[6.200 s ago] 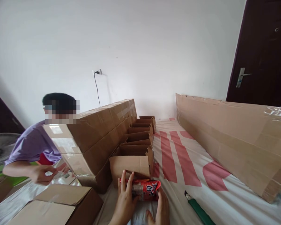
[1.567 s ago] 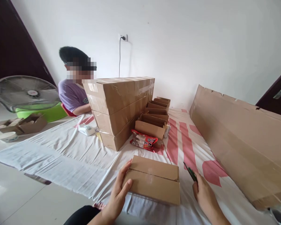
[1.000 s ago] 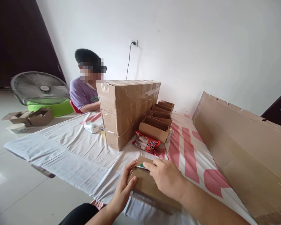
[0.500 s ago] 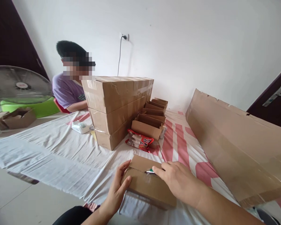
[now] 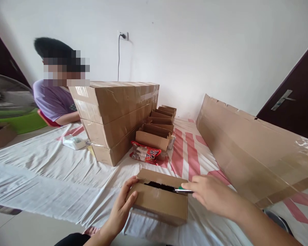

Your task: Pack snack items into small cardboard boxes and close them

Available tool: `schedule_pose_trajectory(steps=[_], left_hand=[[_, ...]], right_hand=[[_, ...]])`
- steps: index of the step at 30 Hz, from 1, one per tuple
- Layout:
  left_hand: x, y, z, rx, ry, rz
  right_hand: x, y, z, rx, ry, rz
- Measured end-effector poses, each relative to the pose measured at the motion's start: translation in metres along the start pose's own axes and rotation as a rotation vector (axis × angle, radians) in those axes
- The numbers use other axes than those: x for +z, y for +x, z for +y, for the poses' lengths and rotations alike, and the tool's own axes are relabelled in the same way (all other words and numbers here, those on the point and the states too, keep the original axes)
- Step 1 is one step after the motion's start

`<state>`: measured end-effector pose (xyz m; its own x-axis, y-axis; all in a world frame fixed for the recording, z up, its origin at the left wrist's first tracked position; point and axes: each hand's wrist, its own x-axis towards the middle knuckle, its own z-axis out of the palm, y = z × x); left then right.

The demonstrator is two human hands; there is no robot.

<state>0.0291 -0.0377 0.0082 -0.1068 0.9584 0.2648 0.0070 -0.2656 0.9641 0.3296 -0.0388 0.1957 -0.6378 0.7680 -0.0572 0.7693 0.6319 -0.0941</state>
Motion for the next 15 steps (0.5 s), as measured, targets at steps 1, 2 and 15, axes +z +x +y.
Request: schedule_pose_trajectory(steps=[1,2,15], left_hand=[[0.0,-0.001,0.0,0.005,-0.001,-0.005],[-0.001,-0.001,0.0,0.007,-0.004,-0.009],[-0.002,0.002,-0.002,0.003,-0.007,-0.051]], right_hand=[[-0.001,-0.006,0.009,0.024,0.072,0.006],[-0.001,-0.011,0.019,0.058,0.141,0.033],[0.172,-0.026,0.085,0.409,0.116,0.299]])
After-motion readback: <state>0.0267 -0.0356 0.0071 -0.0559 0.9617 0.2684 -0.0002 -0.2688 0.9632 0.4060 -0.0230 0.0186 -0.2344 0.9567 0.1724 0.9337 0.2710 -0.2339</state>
